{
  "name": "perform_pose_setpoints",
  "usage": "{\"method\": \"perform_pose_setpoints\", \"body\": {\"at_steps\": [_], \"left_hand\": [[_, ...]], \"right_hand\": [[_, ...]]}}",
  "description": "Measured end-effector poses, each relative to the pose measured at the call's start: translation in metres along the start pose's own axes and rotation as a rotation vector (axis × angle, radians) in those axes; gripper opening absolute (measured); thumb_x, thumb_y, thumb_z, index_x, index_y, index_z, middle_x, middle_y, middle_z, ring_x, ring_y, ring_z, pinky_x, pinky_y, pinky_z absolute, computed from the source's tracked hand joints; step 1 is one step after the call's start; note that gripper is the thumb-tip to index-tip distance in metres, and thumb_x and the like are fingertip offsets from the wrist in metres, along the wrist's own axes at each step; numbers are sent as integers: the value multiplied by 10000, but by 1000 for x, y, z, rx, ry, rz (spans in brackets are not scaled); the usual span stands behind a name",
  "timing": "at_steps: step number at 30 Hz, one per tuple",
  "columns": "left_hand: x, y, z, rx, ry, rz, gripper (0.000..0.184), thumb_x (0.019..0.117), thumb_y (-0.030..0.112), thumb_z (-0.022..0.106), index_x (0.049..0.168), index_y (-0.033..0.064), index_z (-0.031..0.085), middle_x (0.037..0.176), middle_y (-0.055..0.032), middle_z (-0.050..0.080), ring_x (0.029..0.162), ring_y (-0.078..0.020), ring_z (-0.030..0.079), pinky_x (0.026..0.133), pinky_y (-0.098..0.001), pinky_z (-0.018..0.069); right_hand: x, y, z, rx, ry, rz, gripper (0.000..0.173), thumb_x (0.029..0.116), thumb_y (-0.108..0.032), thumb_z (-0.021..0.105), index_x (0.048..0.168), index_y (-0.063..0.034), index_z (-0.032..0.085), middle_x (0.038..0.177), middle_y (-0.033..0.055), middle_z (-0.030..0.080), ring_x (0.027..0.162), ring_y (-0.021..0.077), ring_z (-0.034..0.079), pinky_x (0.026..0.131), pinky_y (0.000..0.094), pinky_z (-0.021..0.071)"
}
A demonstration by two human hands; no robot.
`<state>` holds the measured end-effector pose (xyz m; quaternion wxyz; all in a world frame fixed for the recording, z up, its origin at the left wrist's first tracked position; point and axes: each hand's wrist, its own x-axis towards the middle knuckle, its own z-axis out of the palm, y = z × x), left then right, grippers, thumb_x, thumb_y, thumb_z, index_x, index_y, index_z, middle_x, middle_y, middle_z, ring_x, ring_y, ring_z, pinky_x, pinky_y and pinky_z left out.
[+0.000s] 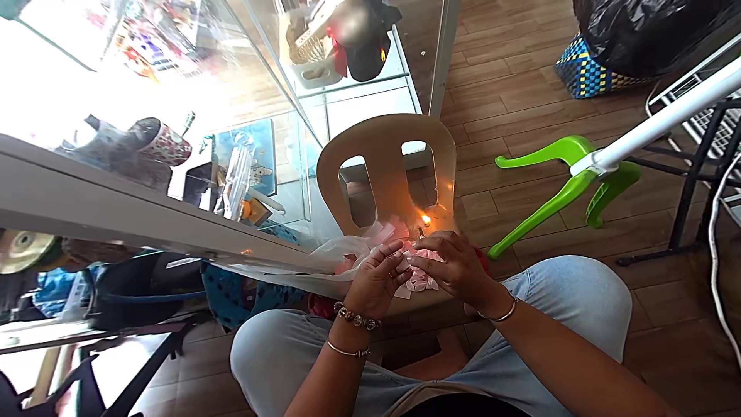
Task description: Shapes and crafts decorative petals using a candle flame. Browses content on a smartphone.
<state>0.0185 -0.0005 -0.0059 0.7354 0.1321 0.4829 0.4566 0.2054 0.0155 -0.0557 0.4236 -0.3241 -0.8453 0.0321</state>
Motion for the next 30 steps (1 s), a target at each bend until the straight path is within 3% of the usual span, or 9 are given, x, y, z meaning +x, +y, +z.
{"method": "perform_pose_setpoints", "body": {"at_steps": [8,12,15,18,27,30], "left_hand": [[-4,0,0,37,50,60,169,1014,-58,522,1156,-21,606,918,-107,697,734,-158,702,711,-287,613],[-4,-3,-1,186,73,188,200,972,-95,581,1162,-43,615,913,-101,704,753,-154,706,722,-296,619],[-5,-6,-4,337,47,318,232,938,-94,630,1163,-41,622,912,-82,716,782,-143,714,752,-300,623],[-6,-8,-6,418,6,393,245,926,-91,646,1163,-39,622,903,-70,721,785,-134,715,763,-296,624],[-5,-9,-9,530,-76,466,240,908,-84,657,1140,-31,629,908,-41,725,787,-105,711,765,-271,618],[-5,-8,-11,565,-106,473,228,904,-79,660,1125,-29,634,903,-34,723,784,-101,708,764,-265,615]], "right_hand": [[3,0,0,46,-27,13,170,968,-140,654,1042,-207,792,1147,64,703,1102,243,609,931,412,454],[4,-3,1,258,-90,213,178,1003,-258,642,1041,-185,801,1207,72,673,1159,237,584,972,452,461],[7,-10,2,523,-53,453,143,937,-226,725,966,-109,804,1200,78,622,1113,140,562,977,315,484],[10,-14,-1,662,-38,608,108,887,-181,770,908,-77,791,1194,71,607,1049,60,588,885,194,522],[9,-16,-2,686,-39,670,118,877,-198,784,880,-82,760,1185,55,619,1031,43,587,825,169,507],[9,-16,-3,669,-54,691,190,876,-231,792,960,-70,738,1208,58,612,1020,51,575,809,176,489]]}}
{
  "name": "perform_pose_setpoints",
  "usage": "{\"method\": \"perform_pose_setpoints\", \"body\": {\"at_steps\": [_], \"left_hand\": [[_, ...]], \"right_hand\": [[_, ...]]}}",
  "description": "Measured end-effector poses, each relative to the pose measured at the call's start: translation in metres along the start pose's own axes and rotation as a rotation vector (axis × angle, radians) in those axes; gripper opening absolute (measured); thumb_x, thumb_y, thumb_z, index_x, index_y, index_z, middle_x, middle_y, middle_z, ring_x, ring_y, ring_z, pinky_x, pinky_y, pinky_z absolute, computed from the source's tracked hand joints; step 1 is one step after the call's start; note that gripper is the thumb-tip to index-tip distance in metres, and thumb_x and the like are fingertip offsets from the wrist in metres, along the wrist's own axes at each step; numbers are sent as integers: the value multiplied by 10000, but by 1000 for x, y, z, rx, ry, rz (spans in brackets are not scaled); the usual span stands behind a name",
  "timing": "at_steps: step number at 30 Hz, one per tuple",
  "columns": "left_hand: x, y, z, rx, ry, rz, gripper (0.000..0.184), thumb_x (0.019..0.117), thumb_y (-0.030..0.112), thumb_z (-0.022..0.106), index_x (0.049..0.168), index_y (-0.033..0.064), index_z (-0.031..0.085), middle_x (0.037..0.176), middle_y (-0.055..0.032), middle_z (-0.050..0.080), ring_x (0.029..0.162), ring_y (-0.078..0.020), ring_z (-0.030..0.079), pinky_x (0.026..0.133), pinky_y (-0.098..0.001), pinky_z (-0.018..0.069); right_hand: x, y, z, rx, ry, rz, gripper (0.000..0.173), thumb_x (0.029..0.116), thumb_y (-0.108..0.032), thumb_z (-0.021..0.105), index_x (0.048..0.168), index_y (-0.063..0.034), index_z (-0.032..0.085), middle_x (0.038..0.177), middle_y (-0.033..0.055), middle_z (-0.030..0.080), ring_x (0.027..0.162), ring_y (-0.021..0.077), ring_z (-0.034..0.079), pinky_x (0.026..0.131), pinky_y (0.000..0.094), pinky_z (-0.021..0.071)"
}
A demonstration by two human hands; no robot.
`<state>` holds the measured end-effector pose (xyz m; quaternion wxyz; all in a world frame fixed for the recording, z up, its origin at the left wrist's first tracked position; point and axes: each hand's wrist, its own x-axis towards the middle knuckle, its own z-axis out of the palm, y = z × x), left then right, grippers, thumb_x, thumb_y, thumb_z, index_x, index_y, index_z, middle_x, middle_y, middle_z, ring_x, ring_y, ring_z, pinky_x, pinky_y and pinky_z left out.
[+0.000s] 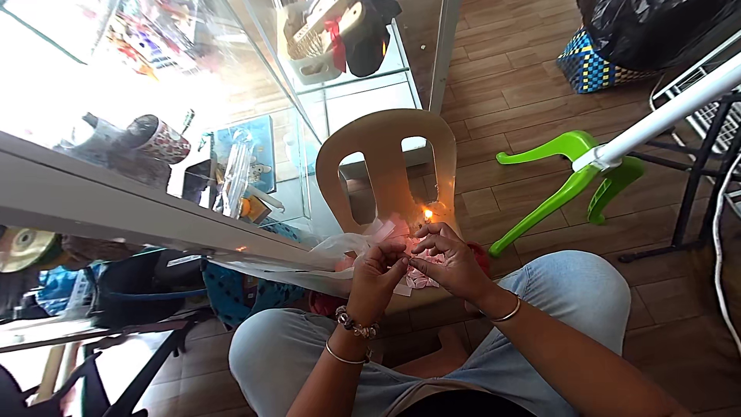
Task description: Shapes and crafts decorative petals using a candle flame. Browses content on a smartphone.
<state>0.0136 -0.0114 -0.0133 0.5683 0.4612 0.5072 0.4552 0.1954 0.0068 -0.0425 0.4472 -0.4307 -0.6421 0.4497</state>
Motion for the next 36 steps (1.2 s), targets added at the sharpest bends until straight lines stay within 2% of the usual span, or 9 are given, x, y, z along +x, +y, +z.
{"method": "perform_pose_setpoints", "body": {"at_steps": [2,8,11,13,17,20,27,30,36], "left_hand": [[0,0,-1,22,-15,9,228,901,-73,668,1122,-28,636,901,-31,723,784,-97,705,765,-258,612],[0,0,-2,24,-23,2,257,913,-51,670,1164,-28,625,907,-34,732,792,-107,714,765,-272,616],[0,5,2,-278,17,-177,265,1069,45,448,1299,-18,562,998,-99,729,849,-163,731,783,-311,621],[2,3,3,-449,15,-263,353,1116,141,328,1353,-2,547,1076,-136,713,906,-205,731,811,-339,618],[-1,-1,11,-467,2,-270,176,1038,-23,488,1145,-14,628,1020,-119,728,878,-188,730,819,-337,618],[-3,-2,16,-455,33,-268,122,1007,-59,535,1031,-17,646,946,-110,739,823,-166,734,786,-315,624],[-2,-2,16,-465,32,-255,124,1002,-60,538,1018,-12,651,912,-103,736,801,-156,729,768,-304,623],[-2,-5,16,-471,8,-220,148,1018,-34,490,1023,10,631,916,-98,733,806,-157,728,762,-304,619],[-3,-3,15,-474,15,-195,164,1023,-34,472,1025,20,628,917,-92,729,800,-147,725,766,-297,618]], "right_hand": [[-1,0,0,-12,-2,1,220,878,-235,792,1006,-62,744,1224,62,613,1026,55,578,812,179,489],[1,-2,-3,-39,-31,-45,161,894,-217,779,878,-59,751,1124,59,616,1043,68,585,871,194,512],[4,-6,-6,37,-14,42,150,898,-204,761,875,-62,718,1147,58,610,983,64,592,808,198,519],[6,-8,-8,122,4,130,121,899,-174,755,879,-64,709,1177,60,592,927,66,609,762,200,543],[7,-13,-7,220,10,201,97,899,-132,757,886,-53,701,1192,69,576,875,66,623,721,200,570],[5,-13,-6,236,-3,213,89,898,-122,754,897,-47,706,1191,73,576,846,60,615,701,190,562],[6,-15,-6,297,-22,233,67,902,-106,748,885,-57,705,1173,58,597,991,75,620,783,202,567],[5,-16,-5,290,-46,212,74,902,-105,748,899,-51,697,1171,65,595,945,77,636,762,209,580],[2,-10,-1,-13,0,-164,177,918,-159,739,1061,-56,723,1249,64,575,1150,96,572,952,238,531]]}}
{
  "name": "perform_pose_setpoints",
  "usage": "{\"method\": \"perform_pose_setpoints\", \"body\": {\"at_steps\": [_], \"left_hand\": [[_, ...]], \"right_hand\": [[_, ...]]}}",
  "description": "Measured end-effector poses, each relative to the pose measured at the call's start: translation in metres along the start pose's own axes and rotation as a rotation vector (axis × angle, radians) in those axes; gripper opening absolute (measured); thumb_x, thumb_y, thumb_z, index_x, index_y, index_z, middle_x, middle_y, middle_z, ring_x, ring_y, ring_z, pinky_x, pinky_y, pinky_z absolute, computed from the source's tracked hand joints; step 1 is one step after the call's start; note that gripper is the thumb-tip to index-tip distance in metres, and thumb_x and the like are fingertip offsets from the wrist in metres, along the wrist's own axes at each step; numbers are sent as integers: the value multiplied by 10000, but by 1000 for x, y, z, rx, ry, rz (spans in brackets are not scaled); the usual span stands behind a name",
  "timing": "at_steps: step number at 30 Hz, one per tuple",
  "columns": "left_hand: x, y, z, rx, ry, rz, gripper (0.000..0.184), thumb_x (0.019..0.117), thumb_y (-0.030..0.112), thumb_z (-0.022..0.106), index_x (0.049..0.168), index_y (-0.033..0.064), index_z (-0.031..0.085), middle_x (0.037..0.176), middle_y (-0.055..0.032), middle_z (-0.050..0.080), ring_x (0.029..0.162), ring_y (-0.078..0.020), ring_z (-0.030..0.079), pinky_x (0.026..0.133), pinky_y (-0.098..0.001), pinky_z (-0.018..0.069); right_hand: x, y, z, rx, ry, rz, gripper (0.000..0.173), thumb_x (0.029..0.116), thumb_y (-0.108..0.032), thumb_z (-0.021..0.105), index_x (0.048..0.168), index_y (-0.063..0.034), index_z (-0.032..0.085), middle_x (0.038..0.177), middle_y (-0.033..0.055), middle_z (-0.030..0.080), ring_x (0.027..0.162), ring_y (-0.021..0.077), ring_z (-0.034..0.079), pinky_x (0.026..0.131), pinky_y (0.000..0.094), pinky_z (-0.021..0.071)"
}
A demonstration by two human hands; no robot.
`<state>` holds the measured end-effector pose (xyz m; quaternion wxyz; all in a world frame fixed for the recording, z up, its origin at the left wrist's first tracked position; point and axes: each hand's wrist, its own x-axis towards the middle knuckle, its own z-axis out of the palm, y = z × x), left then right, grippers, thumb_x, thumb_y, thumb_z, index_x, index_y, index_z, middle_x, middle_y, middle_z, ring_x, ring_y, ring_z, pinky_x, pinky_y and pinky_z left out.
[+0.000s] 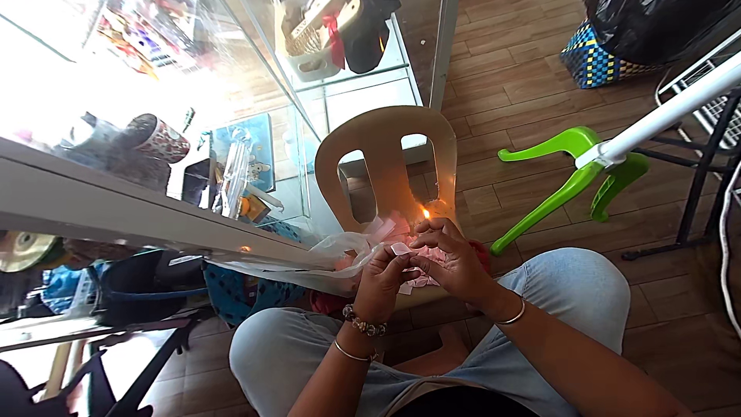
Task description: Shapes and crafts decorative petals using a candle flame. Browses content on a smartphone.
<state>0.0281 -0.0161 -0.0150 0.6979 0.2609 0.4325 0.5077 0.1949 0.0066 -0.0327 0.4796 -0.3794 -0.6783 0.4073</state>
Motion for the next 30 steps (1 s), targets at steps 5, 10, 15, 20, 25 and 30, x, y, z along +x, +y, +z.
{"method": "perform_pose_setpoints", "body": {"at_steps": [5,10,15,20,25,30], "left_hand": [[0,-1,-1,17,0,9,153,1011,-39,497,1019,20,637,931,-94,739,818,-148,731,772,-305,618],[-1,-1,0,39,4,39,154,1000,-54,508,1005,14,646,917,-92,743,826,-157,737,785,-312,622],[-1,0,0,54,40,40,164,1007,-51,497,997,4,651,897,-94,744,810,-160,737,778,-314,623],[-1,6,1,43,82,28,196,1027,-42,473,964,2,654,875,-93,740,769,-141,728,744,-294,621],[0,8,3,72,79,51,170,1011,-48,504,963,4,658,882,-86,735,788,-149,729,752,-306,625],[0,5,1,121,47,74,139,995,-57,534,971,0,659,890,-86,741,800,-155,737,762,-314,629]], "right_hand": [[1,1,-1,-18,20,-56,103,923,-152,745,969,-60,742,1218,71,571,1157,92,561,965,227,522],[0,2,-1,-83,30,-90,93,930,-159,733,959,-72,745,1214,76,577,1172,111,551,984,249,505],[-2,4,2,-64,32,-56,115,931,-176,738,967,-72,770,1225,76,592,1159,108,562,978,240,508],[-7,9,4,-270,24,-169,203,978,-250,671,1092,-136,795,1301,127,602,1176,214,557,979,369,487],[-9,7,4,-373,117,-286,229,982,-263,659,1175,-155,720,1313,134,560,1197,222,547,995,371,486],[-6,7,1,-338,88,-268,151,976,-233,678,1071,-147,758,1305,127,567,1219,216,534,1013,366,475]]}}
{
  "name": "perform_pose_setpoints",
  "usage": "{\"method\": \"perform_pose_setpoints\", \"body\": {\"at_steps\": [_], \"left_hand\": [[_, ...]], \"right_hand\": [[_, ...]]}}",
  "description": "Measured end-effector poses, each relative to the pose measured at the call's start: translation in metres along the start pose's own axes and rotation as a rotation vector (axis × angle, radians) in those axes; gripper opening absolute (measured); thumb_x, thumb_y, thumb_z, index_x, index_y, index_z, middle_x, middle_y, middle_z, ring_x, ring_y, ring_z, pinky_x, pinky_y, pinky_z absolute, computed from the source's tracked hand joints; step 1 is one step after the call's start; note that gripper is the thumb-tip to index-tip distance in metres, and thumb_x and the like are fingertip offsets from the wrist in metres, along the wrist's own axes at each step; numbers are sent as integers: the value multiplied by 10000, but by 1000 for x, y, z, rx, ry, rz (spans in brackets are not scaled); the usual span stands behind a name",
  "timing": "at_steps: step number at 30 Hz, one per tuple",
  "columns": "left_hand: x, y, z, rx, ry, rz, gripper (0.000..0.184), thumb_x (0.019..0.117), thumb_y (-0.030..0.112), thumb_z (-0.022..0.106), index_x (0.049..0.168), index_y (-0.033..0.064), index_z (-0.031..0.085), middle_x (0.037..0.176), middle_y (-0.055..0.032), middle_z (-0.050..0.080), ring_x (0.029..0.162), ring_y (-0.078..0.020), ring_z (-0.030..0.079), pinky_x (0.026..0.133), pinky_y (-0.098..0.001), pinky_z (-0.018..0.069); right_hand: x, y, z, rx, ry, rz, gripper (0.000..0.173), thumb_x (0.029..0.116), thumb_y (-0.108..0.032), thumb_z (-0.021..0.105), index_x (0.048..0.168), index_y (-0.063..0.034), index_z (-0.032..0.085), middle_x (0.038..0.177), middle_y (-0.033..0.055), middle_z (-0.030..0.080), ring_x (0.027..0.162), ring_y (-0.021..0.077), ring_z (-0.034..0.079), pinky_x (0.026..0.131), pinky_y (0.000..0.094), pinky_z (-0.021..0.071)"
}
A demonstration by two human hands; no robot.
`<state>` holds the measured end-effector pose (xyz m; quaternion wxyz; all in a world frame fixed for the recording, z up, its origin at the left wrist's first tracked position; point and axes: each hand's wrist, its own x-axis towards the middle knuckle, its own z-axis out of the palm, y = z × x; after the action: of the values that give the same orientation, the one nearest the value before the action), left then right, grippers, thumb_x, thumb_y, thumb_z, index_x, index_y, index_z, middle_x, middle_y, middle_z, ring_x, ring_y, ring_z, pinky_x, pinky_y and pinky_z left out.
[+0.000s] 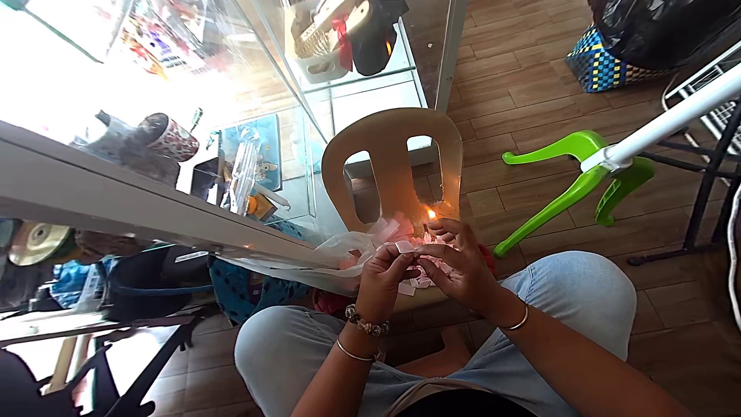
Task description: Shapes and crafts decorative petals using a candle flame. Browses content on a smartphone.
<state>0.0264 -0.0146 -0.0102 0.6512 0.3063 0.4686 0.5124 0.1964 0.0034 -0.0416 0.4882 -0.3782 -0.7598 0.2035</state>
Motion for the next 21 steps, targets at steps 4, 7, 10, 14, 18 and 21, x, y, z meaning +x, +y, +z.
{"method": "perform_pose_setpoints", "body": {"at_steps": [4,7,10,14,18,21], "left_hand": [[-1,-3,-2,56,-22,41,127,988,-51,554,984,4,669,902,-79,746,820,-154,739,764,-313,630],[-1,-4,-1,73,-16,58,130,980,-57,554,974,10,665,895,-66,744,809,-149,738,767,-315,632],[-1,-6,-1,68,-11,70,122,987,-52,553,985,-1,664,900,-75,745,811,-152,738,767,-319,632],[-1,-3,1,40,22,0,144,1011,-40,525,989,-19,666,892,-93,743,807,-160,738,766,-319,629],[-1,1,-1,8,47,-49,157,1019,-43,517,976,-17,666,883,-90,743,793,-158,736,765,-313,627],[1,-1,-6,53,49,-15,116,971,-79,586,1014,-38,685,908,-97,749,821,-170,742,795,-328,631]], "right_hand": [[2,0,-1,33,-11,27,124,971,-215,691,1009,-127,769,1280,114,578,1202,193,534,1007,335,474],[1,0,0,25,-12,19,116,970,-211,689,990,-124,763,1269,111,587,1203,195,542,1001,329,483],[-1,0,2,1,5,16,119,972,-204,685,993,-125,771,1247,110,602,1205,206,544,1010,338,480],[-4,1,5,-56,10,9,143,968,-210,687,1012,-135,801,1252,120,636,1207,251,553,1017,394,469],[-6,-2,7,-162,-39,-27,227,981,-242,629,1108,-166,802,1283,128,638,1224,298,546,1020,451,450],[-7,-5,10,-349,-63,-79,258,985,-240,604,1155,-182,790,1293,124,644,1229,324,553,1010,474,454]]}}
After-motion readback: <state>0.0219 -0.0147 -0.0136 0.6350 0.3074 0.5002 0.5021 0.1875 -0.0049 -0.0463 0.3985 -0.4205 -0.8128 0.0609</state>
